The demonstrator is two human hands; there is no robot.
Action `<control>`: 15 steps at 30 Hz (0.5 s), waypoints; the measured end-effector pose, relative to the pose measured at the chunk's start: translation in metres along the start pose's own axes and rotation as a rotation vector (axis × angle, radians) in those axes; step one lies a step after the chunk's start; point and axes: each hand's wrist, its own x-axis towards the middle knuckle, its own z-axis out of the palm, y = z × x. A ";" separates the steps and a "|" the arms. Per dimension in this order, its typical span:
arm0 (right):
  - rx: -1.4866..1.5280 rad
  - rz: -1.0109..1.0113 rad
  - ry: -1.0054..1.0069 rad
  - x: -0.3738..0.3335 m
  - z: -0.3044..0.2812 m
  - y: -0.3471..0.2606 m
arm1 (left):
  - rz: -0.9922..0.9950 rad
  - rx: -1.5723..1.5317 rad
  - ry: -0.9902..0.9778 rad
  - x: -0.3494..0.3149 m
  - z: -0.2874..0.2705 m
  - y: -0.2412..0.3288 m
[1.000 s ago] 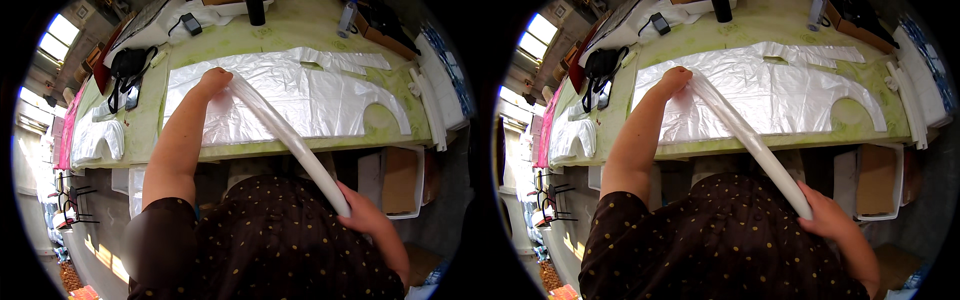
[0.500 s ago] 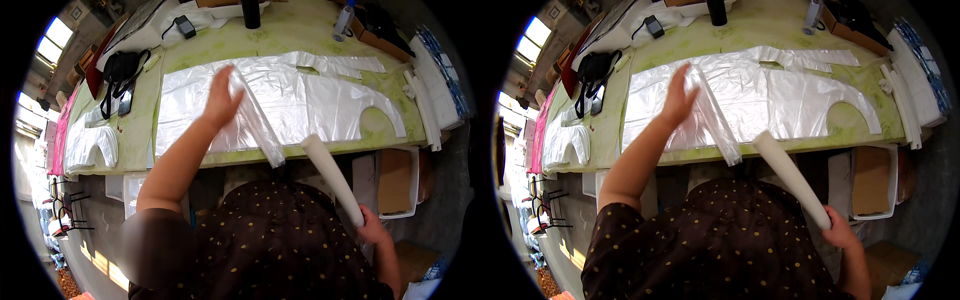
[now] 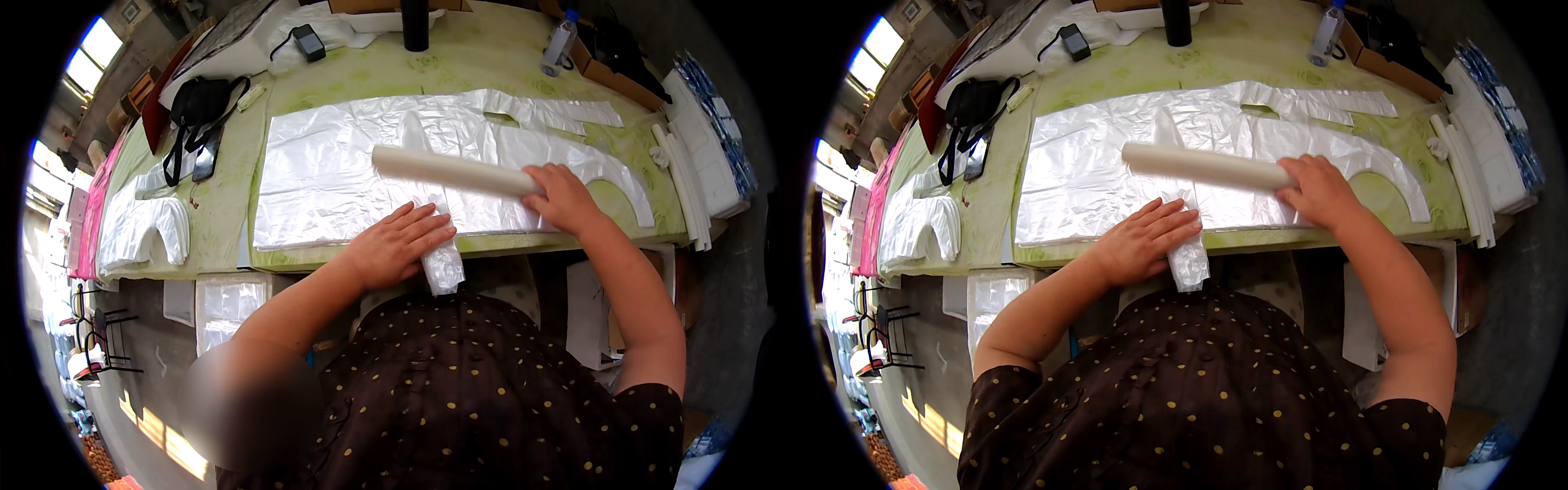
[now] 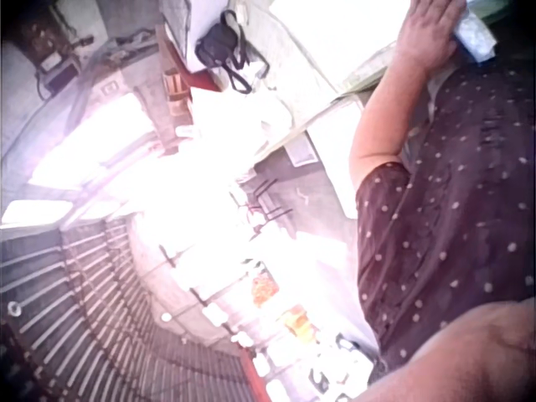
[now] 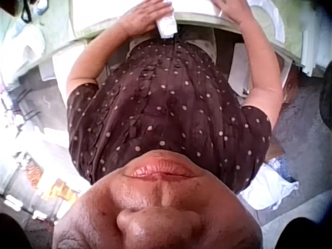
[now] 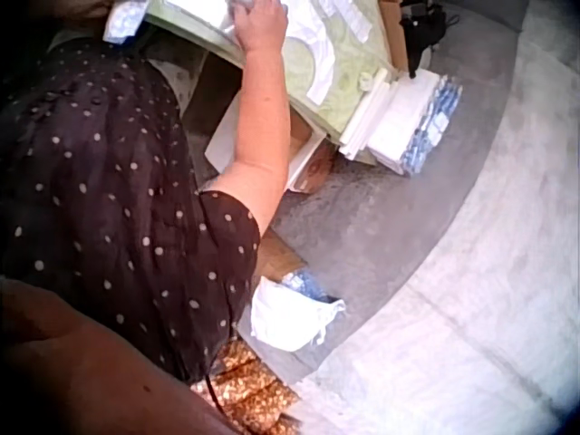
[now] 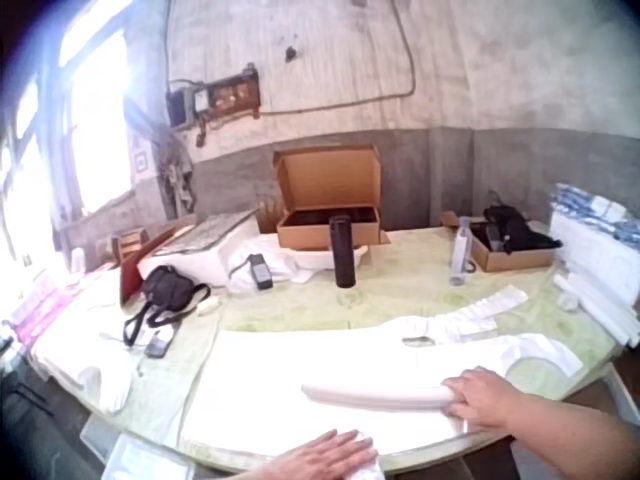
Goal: The person repeatedly wraps white plastic sheets around a cylindrical cardboard tube on a workbench. They smooth the plastic, roll the tube, and fold the edges to form compact bundles, then place them aside.
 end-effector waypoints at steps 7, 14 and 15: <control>-0.235 0.173 0.197 0.044 0.011 0.016 | -0.061 -0.039 0.057 0.005 0.007 0.013; 0.202 -0.440 0.229 -0.007 0.042 -0.081 | -0.135 -0.246 0.085 0.000 0.003 0.022; 0.260 -0.432 0.244 -0.010 0.049 -0.093 | -0.134 -0.259 0.096 -0.002 0.003 0.024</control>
